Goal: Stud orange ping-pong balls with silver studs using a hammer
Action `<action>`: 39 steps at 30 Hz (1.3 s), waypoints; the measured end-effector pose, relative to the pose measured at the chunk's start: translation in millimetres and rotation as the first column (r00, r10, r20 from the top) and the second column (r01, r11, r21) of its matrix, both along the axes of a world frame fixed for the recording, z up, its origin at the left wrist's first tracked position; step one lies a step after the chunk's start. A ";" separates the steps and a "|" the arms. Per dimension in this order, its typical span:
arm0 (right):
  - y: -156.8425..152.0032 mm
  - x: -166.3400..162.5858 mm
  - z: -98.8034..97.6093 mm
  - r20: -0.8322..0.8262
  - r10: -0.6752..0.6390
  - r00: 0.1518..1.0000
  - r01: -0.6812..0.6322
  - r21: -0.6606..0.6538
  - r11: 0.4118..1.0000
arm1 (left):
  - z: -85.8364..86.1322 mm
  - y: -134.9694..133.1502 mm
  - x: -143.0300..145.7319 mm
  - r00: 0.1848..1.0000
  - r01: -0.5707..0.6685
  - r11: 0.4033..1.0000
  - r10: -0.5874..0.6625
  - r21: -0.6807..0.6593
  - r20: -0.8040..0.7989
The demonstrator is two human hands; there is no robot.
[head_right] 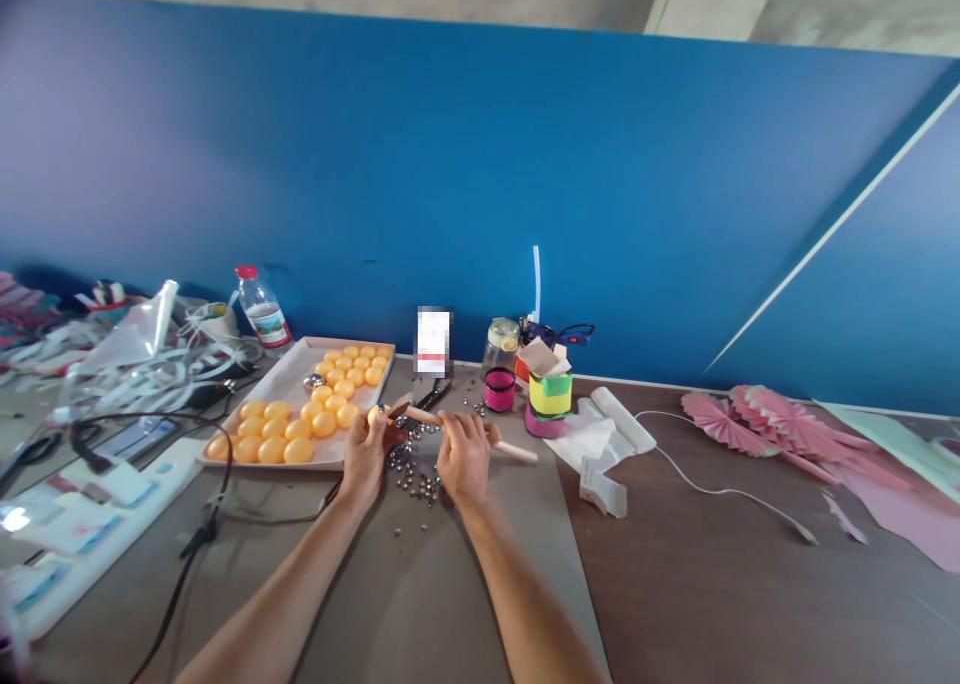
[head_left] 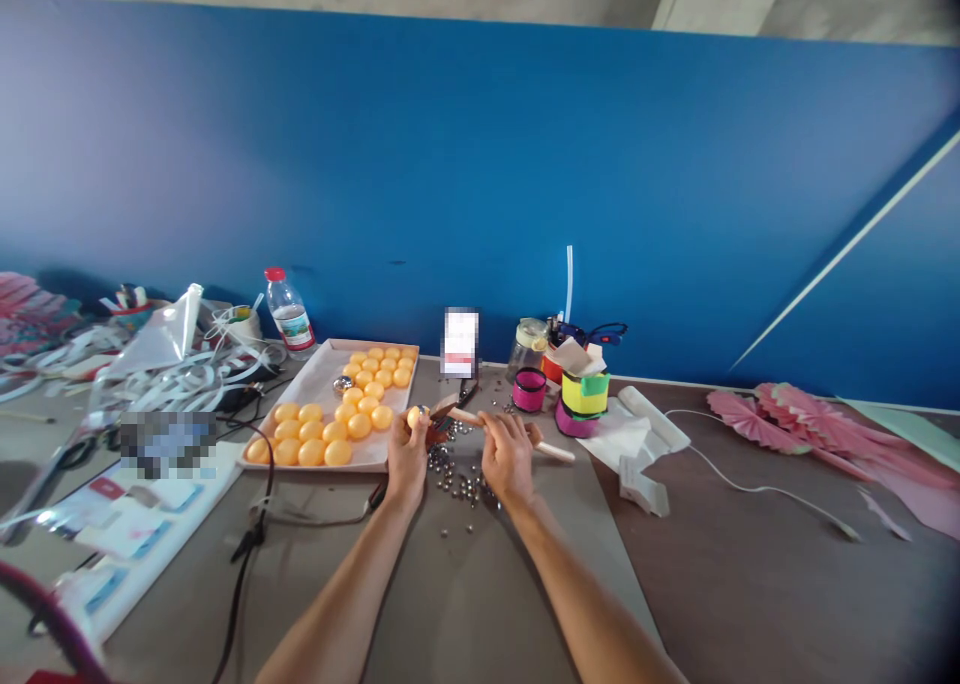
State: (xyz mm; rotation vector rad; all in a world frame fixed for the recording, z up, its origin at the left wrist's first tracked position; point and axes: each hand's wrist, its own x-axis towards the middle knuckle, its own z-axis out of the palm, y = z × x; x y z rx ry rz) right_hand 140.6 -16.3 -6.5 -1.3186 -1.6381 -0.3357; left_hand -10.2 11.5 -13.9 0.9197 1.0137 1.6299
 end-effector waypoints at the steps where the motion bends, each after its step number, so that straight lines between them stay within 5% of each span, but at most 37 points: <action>1: -0.1 -0.1 0.2 -0.007 -0.001 1.000 0.001 0.009 1.000 | 0.8 -0.6 0.2 1.000 0.005 1.000 -0.005 0.002 0.010; 39: -1.2 0.2 -2.1 -0.012 -0.005 1.000 0.006 0.050 0.999 | 4.3 -2.9 6.9 0.947 0.116 0.991 -0.088 -0.072 0.310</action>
